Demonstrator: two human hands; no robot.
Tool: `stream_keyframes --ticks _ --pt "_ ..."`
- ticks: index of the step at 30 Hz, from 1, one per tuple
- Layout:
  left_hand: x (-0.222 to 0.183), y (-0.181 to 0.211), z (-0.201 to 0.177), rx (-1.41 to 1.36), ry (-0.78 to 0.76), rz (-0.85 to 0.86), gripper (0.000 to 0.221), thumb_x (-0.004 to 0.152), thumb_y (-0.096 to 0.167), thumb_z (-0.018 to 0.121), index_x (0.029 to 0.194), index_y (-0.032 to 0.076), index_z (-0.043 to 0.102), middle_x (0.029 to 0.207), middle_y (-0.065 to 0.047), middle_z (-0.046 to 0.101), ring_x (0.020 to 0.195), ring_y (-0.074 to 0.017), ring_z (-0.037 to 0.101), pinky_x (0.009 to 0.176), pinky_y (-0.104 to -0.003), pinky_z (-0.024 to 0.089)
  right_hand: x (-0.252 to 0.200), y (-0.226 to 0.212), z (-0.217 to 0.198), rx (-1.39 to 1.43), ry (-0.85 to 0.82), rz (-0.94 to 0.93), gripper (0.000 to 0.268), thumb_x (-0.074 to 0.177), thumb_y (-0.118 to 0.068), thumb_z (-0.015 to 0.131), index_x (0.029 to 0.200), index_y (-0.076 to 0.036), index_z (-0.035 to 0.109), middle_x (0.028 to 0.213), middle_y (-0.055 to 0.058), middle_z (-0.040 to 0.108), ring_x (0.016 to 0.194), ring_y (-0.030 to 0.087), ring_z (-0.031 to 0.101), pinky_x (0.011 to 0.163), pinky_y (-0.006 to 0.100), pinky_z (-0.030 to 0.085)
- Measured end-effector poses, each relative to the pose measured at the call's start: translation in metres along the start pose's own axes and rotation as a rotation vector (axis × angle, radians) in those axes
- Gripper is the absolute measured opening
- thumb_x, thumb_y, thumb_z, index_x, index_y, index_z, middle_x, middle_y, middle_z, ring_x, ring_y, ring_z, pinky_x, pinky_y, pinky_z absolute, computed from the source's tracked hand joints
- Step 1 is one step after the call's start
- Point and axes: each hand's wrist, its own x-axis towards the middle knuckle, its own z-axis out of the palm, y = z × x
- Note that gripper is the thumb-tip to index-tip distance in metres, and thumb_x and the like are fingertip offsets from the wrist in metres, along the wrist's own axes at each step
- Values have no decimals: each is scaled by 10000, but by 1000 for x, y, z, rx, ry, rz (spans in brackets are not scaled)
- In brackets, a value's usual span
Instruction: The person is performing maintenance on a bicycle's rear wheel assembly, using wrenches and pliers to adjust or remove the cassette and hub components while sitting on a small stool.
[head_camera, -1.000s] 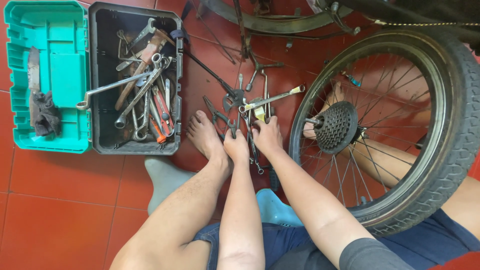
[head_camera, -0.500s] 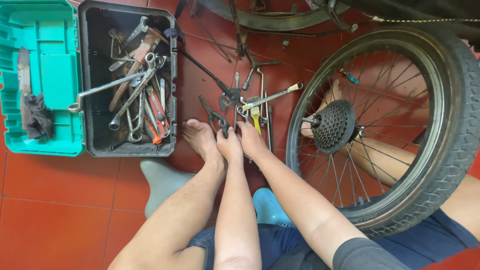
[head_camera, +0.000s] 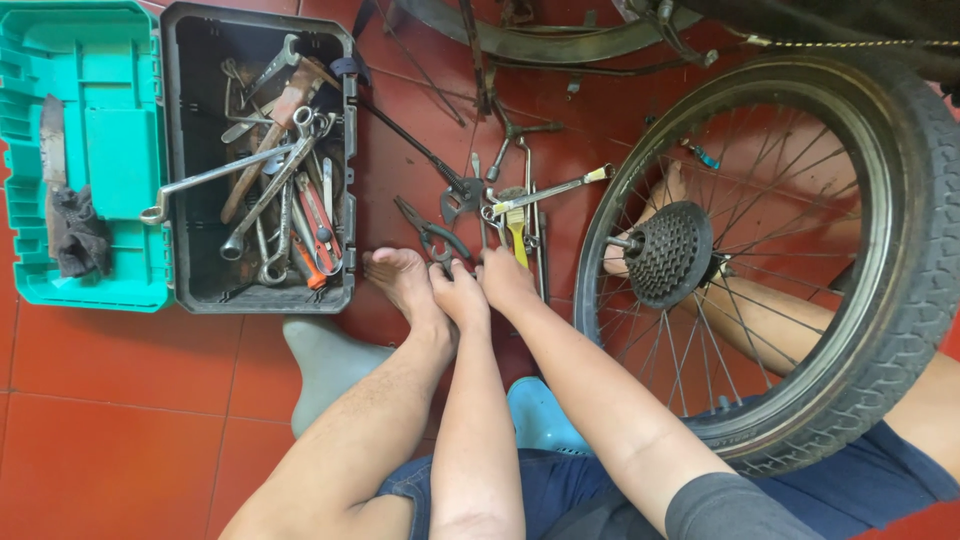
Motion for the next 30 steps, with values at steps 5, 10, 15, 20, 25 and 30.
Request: stream_keyframes --ticks 5,10,15,20,25,30 --pt "2 -5 3 0 48 59 370 956 301 573 1281 128 604 1127 -224 708 1100 -416 669 981 -501 518 -37 -34 -48 93 76 -172 330 989 -267 596 1300 -171 542 1334 145 500 1268 418 552 1022 591 521" --pt "-5 0 -3 32 71 149 309 981 225 534 1231 62 616 1033 -262 712 1017 -460 681 898 -523 539 -33 -36 -52 45 -41 -321 318 1009 -276 565 1326 -262 540 1460 93 394 1367 391 481 1107 572 481" --pt "-3 23 -9 64 160 159 252 919 248 602 1106 103 691 968 -205 734 966 -420 703 872 -495 565 -13 -35 -40 96 -107 -141 330 1015 -391 508 1326 -322 597 1381 52 512 1348 309 532 1123 506 480" --pt "7 61 -26 75 163 239 206 871 217 677 1034 114 751 945 -145 753 948 -358 730 835 -441 588 -12 -35 -41 280 -59 3 604 866 -468 671 1352 -221 412 1349 115 579 1321 303 560 1115 507 464" --pt "43 90 -36 -49 159 187 291 819 220 708 1064 74 766 1080 -195 753 1111 -377 681 972 -459 532 -30 -50 -37 572 -60 117 504 833 -423 714 1234 -119 702 1159 145 743 1207 303 658 1009 483 546" --pt "16 127 -57 -108 -81 13 287 824 272 660 1062 132 739 593 -108 685 455 -213 676 385 -299 553 -132 -72 -124 649 111 -69 444 966 -274 559 1347 -51 609 1291 292 645 1315 424 554 1129 540 426"
